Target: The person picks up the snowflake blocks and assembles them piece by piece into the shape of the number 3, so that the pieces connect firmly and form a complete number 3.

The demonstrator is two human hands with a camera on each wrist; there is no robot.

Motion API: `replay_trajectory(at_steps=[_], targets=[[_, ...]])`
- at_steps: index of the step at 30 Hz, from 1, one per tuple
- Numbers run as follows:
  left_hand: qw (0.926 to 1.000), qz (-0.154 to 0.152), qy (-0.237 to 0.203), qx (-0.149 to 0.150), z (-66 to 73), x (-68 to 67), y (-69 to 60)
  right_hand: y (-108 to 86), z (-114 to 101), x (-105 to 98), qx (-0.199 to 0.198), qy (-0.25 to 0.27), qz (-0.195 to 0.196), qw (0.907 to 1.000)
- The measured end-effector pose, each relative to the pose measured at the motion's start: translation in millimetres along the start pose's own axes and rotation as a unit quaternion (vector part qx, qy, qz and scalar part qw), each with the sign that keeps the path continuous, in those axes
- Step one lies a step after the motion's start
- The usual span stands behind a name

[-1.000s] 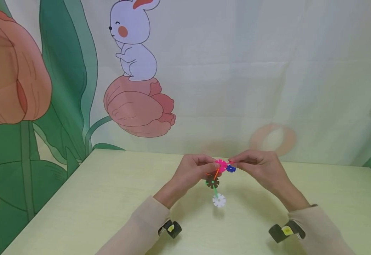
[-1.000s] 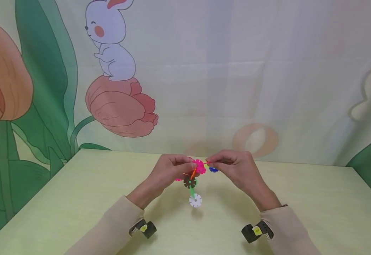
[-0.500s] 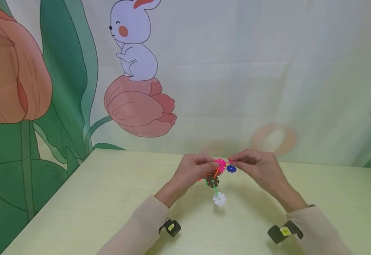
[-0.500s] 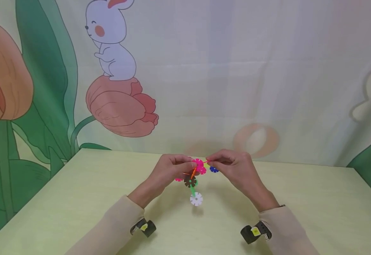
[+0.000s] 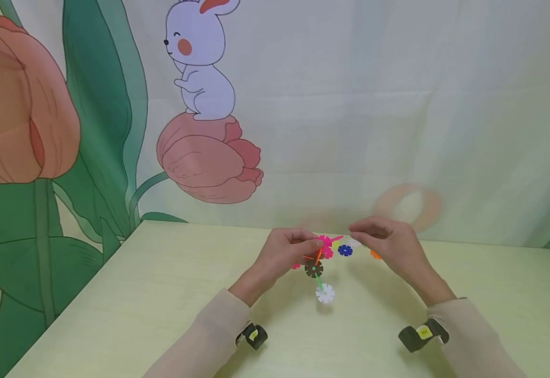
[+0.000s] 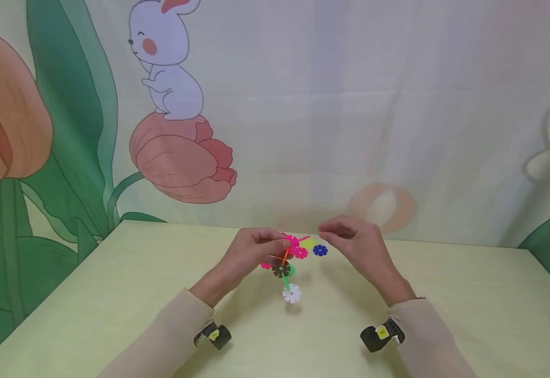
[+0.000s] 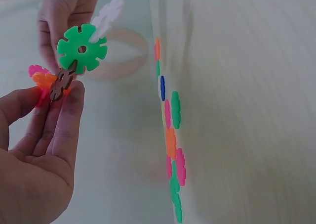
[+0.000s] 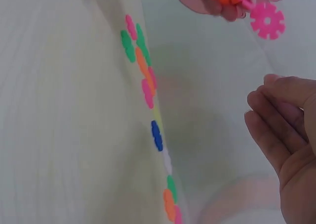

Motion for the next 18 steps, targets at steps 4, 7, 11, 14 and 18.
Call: replay_trajectory(at_steps=[4,7,11,14,18], targets=[[0.9998,0.006,0.017,0.001,4.9,-2.5,0.8,2.4,11.3,0.1,0.012,0.013,0.003,0.9998],[0.9998,0.008,0.019,0.007,8.1,-6.3,0.5,3.7,11.3,9.3,-0.001,0.012,-0.012,0.9999],[0.9995,0.014,0.019,0.020,12.0,-13.8,-2.0,5.0,12.1,29.4,-0.005,-0.001,-0.050,0.9987],[0.9993,0.014,0.022,0.028,13.4,-19.6,-5.0,7.4,16.9,48.2,0.003,-0.012,-0.088,0.9960],[0.9992,0.011,0.026,0.028,10.8,-28.4,-8.4,12.4,23.2,72.7,0.008,-0.024,-0.138,0.9902]])
Point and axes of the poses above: each hand's wrist, its own y-axis towards the middle knuckle, its own x-axis out of the palm, z = x × y, the point moved 8 cm from there along y, towards the middle knuckle, and after that the axes turned 1 degree about -y, right-handed, at the moved point
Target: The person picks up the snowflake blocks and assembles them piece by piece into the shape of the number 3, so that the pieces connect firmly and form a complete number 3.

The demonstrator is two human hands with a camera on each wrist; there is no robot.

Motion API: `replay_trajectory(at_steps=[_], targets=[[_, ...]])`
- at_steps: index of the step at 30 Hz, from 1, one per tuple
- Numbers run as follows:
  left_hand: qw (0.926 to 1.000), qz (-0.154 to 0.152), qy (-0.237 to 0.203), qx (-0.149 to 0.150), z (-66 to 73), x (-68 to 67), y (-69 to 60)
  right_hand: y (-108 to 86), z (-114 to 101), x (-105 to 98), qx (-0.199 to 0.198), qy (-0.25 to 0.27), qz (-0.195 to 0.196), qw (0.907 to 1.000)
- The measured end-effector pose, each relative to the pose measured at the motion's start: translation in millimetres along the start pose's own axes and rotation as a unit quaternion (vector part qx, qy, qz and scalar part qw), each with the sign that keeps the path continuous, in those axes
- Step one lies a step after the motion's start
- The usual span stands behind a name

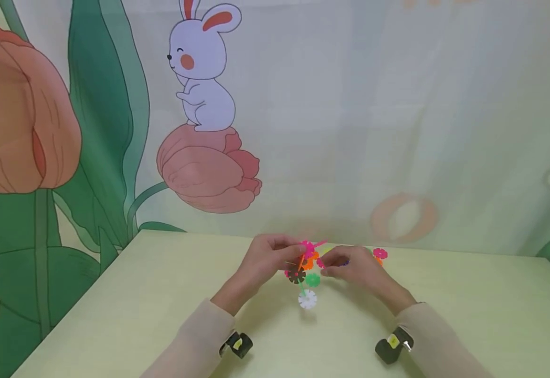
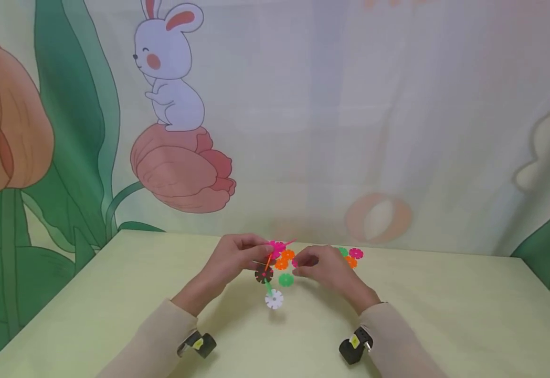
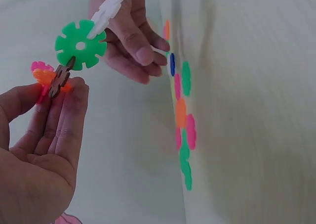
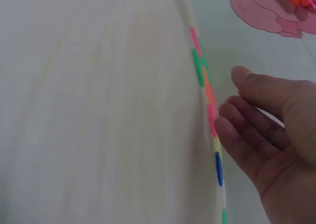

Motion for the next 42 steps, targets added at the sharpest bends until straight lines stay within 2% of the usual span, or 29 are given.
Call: replay_trajectory(at_steps=[5,12,17,23,26,28,33,37,42], targets=[[0.9999,0.006,0.010,-0.005,-9.3,-13.5,-6.2,10.7,4.3,19.9,0.019,-0.007,-0.033,0.9992],[0.9998,0.006,0.014,-0.013,-18.7,-23.2,-11.0,13.3,2.2,31.0,0.041,-0.019,-0.056,0.9974],[0.9999,-0.002,0.002,-0.015,-23.9,-22.8,-10.1,11.8,3.4,33.5,0.053,-0.038,-0.054,0.9964],[0.9998,-0.003,0.000,-0.021,-29.4,-22.2,-9.6,4.5,3.7,26.8,0.074,-0.021,-0.038,0.9963],[0.9997,-0.004,-0.003,-0.022,-29.9,-21.8,-10.0,-1.2,1.2,17.3,0.076,0.012,-0.024,0.9967],[0.9997,-0.005,-0.005,-0.022,-30.0,-21.0,-10.3,-4.7,-1.8,9.5,0.068,0.060,-0.011,0.9958],[0.9996,-0.006,-0.007,-0.025,-32.2,-18.7,-10.4,-11.1,-10.8,-11.1,0.046,0.184,0.027,0.9814],[0.9996,-0.006,-0.002,-0.027,-32.8,-17.6,-10.6,-14.2,-17.9,-20.9,0.033,0.220,0.048,0.9737],[0.9996,-0.005,0.008,-0.027,-32.5,-16.4,-12.2,-15.7,-23.6,-21.9,0.024,0.232,0.050,0.9711]])
Point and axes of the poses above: each hand's wrist, its own y-axis towards the middle knuckle, its own x-axis out of the palm, z = x × y, the point moved 8 cm from there along y, towards the middle knuckle, and after that the axes turned 1 degree about -y, right-handed, at the moved point
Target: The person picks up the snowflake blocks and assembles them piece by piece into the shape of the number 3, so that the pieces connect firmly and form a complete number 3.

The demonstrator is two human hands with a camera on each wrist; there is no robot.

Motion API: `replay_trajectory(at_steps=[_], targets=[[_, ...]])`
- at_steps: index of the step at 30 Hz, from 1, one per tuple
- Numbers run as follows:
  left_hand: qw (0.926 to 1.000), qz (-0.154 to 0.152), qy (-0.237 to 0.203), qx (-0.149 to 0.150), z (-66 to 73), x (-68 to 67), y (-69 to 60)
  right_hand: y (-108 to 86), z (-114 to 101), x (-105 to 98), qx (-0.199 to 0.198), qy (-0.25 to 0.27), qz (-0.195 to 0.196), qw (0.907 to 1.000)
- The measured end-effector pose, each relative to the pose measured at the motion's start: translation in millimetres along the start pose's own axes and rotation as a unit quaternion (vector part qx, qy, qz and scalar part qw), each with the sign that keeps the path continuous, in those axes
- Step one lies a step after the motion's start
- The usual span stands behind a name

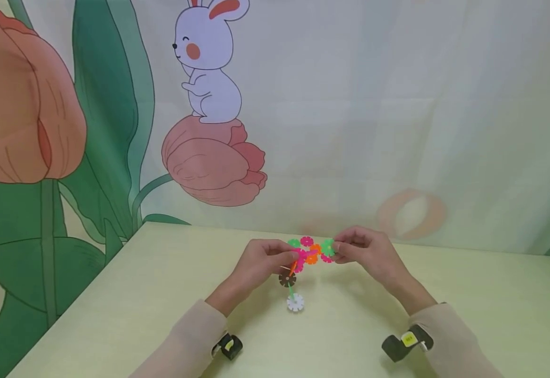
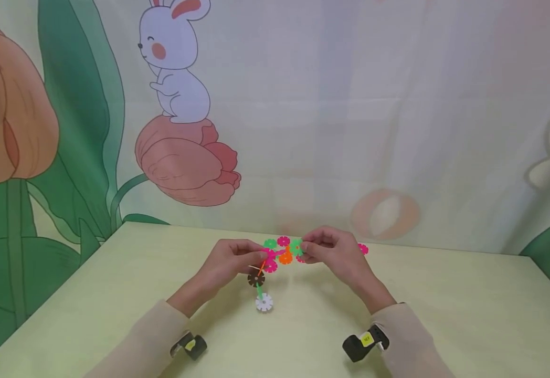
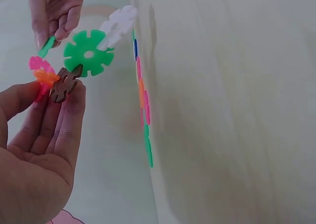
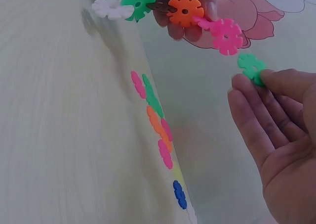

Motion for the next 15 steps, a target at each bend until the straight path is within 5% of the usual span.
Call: replay_trajectory(at_steps=[15], targets=[[0.9999,-0.004,0.013,-0.003,4.1,4.9,-2.6,-2.7,-6.4,5.9,-0.010,-0.022,-0.015,0.9996]])
Point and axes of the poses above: each hand's wrist, its own y-axis towards the middle knuckle, its own x-axis out of the palm, z = x × y, the point moved 8 cm from there along y, towards the middle knuckle, and after that the axes turned 1 degree about -y, right-handed, at the moved point
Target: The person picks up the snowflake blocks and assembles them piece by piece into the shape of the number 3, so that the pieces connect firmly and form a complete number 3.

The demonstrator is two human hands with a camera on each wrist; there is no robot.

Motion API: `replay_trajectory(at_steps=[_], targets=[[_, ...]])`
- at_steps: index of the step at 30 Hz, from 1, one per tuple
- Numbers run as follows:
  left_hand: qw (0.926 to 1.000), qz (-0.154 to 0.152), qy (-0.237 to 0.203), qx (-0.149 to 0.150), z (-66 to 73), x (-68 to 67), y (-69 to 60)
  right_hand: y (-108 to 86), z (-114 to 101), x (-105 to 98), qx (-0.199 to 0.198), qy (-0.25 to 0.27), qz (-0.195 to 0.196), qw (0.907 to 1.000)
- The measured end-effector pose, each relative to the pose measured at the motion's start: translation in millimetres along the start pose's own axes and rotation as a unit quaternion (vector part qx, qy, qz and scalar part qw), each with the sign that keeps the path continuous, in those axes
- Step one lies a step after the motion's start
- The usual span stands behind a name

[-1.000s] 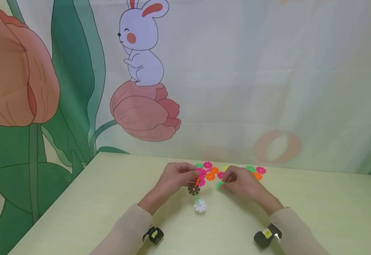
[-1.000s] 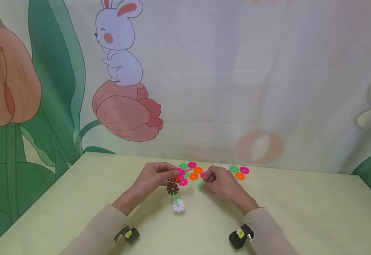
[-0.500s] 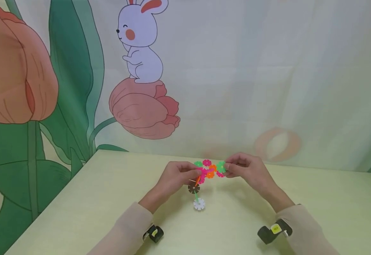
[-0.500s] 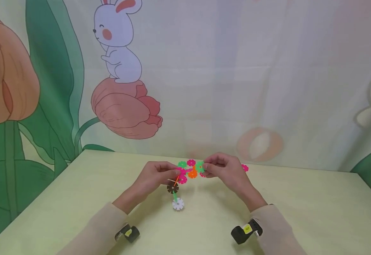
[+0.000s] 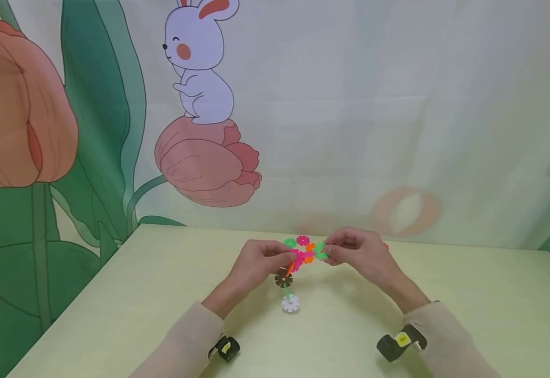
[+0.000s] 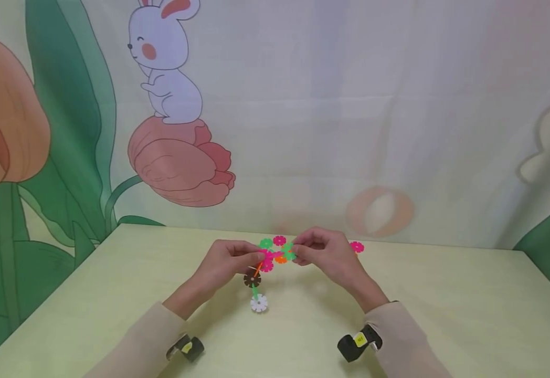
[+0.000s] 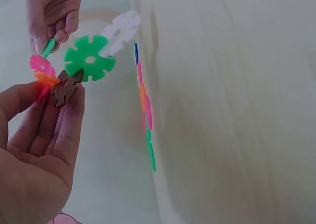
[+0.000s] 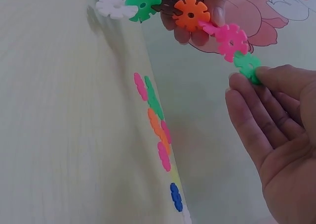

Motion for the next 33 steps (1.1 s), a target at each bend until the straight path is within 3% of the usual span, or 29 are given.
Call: replay_trajectory(at_steps=[15,22,27,33], targets=[[0.9990,0.029,0.034,0.000,4.8,-0.1,-3.5,-3.9,-4.3,1.2,-0.010,-0.027,0.033,0.9990],[0.9992,0.037,0.012,-0.002,6.7,0.3,-3.8,-4.7,-5.8,1.7,-0.017,-0.027,0.041,0.9986],[0.9989,0.040,0.021,0.008,8.2,-0.1,-3.4,-4.5,-5.6,3.6,-0.011,-0.027,0.036,0.9989],[0.9996,0.028,0.002,0.006,3.8,1.4,-1.8,-4.5,-6.6,5.1,-0.019,-0.038,0.038,0.9984]])
Point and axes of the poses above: each hand's wrist, its own y-axis towards the middle knuckle, its own x-axis out of the palm, z = x × y, the point moved 8 cm from there along y, towards the middle knuckle, and after that the axes turned 1 degree about -y, right-handed, at the moved point
